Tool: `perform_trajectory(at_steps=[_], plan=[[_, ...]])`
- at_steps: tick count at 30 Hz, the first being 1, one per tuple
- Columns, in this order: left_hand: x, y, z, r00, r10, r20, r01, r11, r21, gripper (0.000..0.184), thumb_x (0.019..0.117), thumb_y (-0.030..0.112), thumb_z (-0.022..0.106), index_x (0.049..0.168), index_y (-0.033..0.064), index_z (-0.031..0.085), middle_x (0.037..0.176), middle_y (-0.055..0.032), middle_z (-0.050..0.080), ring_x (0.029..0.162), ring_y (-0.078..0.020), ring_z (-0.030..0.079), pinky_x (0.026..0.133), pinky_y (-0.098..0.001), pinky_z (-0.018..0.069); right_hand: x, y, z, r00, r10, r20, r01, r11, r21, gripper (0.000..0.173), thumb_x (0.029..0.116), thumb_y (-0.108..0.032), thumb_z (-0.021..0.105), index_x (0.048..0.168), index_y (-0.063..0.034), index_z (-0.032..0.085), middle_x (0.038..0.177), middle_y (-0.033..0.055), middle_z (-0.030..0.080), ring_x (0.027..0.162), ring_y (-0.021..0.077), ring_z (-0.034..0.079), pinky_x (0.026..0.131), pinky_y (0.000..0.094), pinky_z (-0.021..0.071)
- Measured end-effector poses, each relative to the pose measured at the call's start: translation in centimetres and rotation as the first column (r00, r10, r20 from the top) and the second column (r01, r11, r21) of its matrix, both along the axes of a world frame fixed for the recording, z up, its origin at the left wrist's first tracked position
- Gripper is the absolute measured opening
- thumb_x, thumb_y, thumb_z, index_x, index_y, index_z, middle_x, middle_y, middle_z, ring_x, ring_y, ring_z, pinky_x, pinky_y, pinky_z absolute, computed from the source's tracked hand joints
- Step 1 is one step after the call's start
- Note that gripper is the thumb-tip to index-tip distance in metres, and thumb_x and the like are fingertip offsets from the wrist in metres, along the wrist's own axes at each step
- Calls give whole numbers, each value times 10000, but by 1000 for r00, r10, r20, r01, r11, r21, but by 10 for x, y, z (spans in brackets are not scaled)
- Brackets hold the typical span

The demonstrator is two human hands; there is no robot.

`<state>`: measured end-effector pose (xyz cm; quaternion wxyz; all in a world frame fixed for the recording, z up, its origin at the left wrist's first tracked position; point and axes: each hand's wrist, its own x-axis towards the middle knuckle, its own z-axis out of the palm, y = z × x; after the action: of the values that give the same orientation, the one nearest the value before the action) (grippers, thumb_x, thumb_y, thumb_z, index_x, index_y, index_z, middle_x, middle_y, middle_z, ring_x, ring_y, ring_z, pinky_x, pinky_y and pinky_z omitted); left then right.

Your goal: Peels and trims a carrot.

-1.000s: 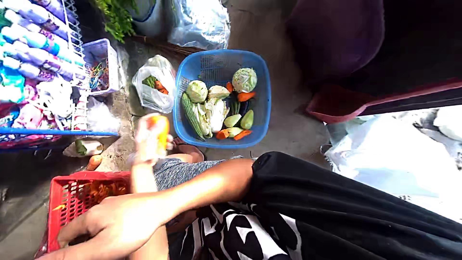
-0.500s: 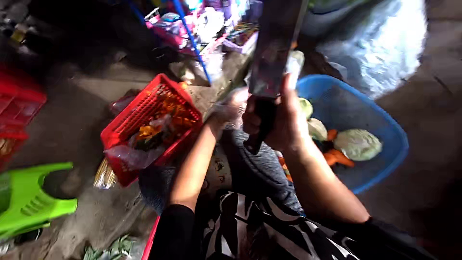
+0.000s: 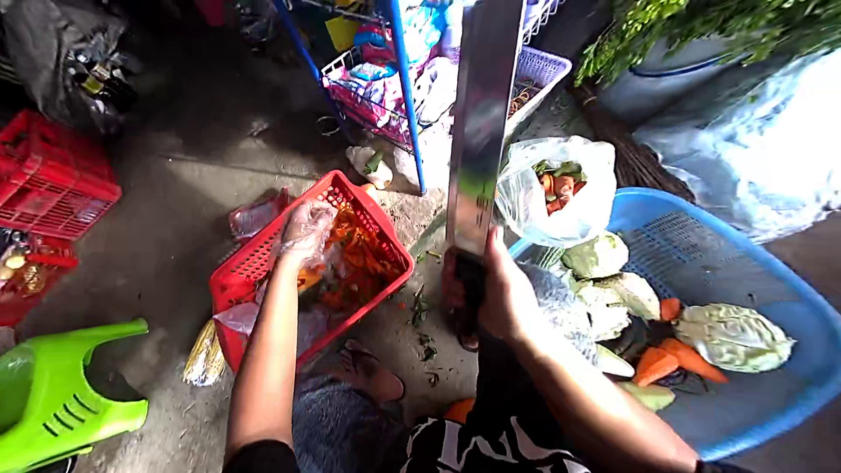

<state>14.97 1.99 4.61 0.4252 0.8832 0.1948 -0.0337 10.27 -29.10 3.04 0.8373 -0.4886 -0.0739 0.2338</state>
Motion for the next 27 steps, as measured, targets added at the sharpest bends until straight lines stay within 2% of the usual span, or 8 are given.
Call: perform_trajectory(at_steps=[5, 8, 10, 13, 16, 19, 24, 27], plan=[[120, -34, -13, 960, -279, -40, 281, 937, 208, 261, 990, 178, 636, 1187, 8, 646, 1016, -158, 683, 868, -229, 664, 839, -446, 554, 11, -7, -22, 993, -62, -96, 73, 991, 111, 699, 998, -755, 247, 875, -162, 596, 643, -87, 548, 547, 23, 538, 513, 193, 467], [194, -40, -43, 902, -284, -326, 407, 810, 422, 350, 932, 258, 727, 1207, 51, 666, 1186, -199, 673, 1134, -352, 636, 999, -593, 483, 26, -20, -30, 988, -113, -108, 134, 967, 217, 708, 944, -812, 317, 910, -175, 625, 667, -84, 550, 566, 20, 540, 520, 199, 468], [226, -37, -80, 823, -195, -534, 515, 652, 556, 433, 828, 323, 795, 1167, 75, 689, 1216, -208, 665, 1191, -403, 608, 979, -667, 474, 31, -25, -33, 971, -126, -204, 186, 933, 308, 699, 923, -816, 369, 919, -180, 660, 681, -76, 576, 565, 20, 553, 516, 194, 478], [242, -48, -124, 664, 28, -747, 622, 534, 573, 448, 790, 280, 808, 1110, -15, 702, 1230, -267, 645, 1197, -436, 594, 952, -680, 465, 36, -33, -34, 924, 21, -382, 172, 870, 462, 690, 871, -842, 423, 941, -224, 721, 699, -80, 622, 588, 41, 603, 562, 230, 525], [242, -93, -112, 449, 158, -879, 686, 570, 453, 418, 1008, 253, 587, 1308, -37, 603, 1419, -274, 539, 1342, -412, 507, 1084, -601, 400, 41, -33, -36, 901, 114, -418, 143, 832, 536, 668, 895, -816, 422, 971, -229, 731, 719, -88, 633, 634, 40, 614, 622, 236, 522], [240, -107, -120, 421, 191, -887, 716, 530, 454, 351, 1011, 182, 563, 1279, -40, 615, 1398, -262, 555, 1322, -400, 522, 1075, -560, 418, 43, -30, -33, 904, 125, -408, 114, 851, 513, 641, 926, -785, 422, 963, -217, 718, 722, -95, 620, 643, 21, 592, 621, 220, 496], [242, -109, -116, 453, 205, -868, 711, 503, 490, 418, 987, 249, 632, 1300, -28, 621, 1397, -253, 571, 1318, -393, 540, 1071, -565, 432, 41, -26, -33, 910, 168, -379, 59, 853, 519, 650, 915, -789, 413, 975, -209, 700, 749, -106, 619, 660, -6, 580, 619, 184, 478], [239, -122, -110, 402, 192, -895, 761, 473, 444, 468, 989, 253, 638, 1341, -50, 577, 1409, -277, 544, 1331, -409, 518, 1062, -568, 435, 39, -29, -32, 915, 165, -368, 51, 858, 512, 657, 907, -797, 411, 967, -209, 699, 747, -102, 618, 650, -2, 580, 610, 186, 484]])
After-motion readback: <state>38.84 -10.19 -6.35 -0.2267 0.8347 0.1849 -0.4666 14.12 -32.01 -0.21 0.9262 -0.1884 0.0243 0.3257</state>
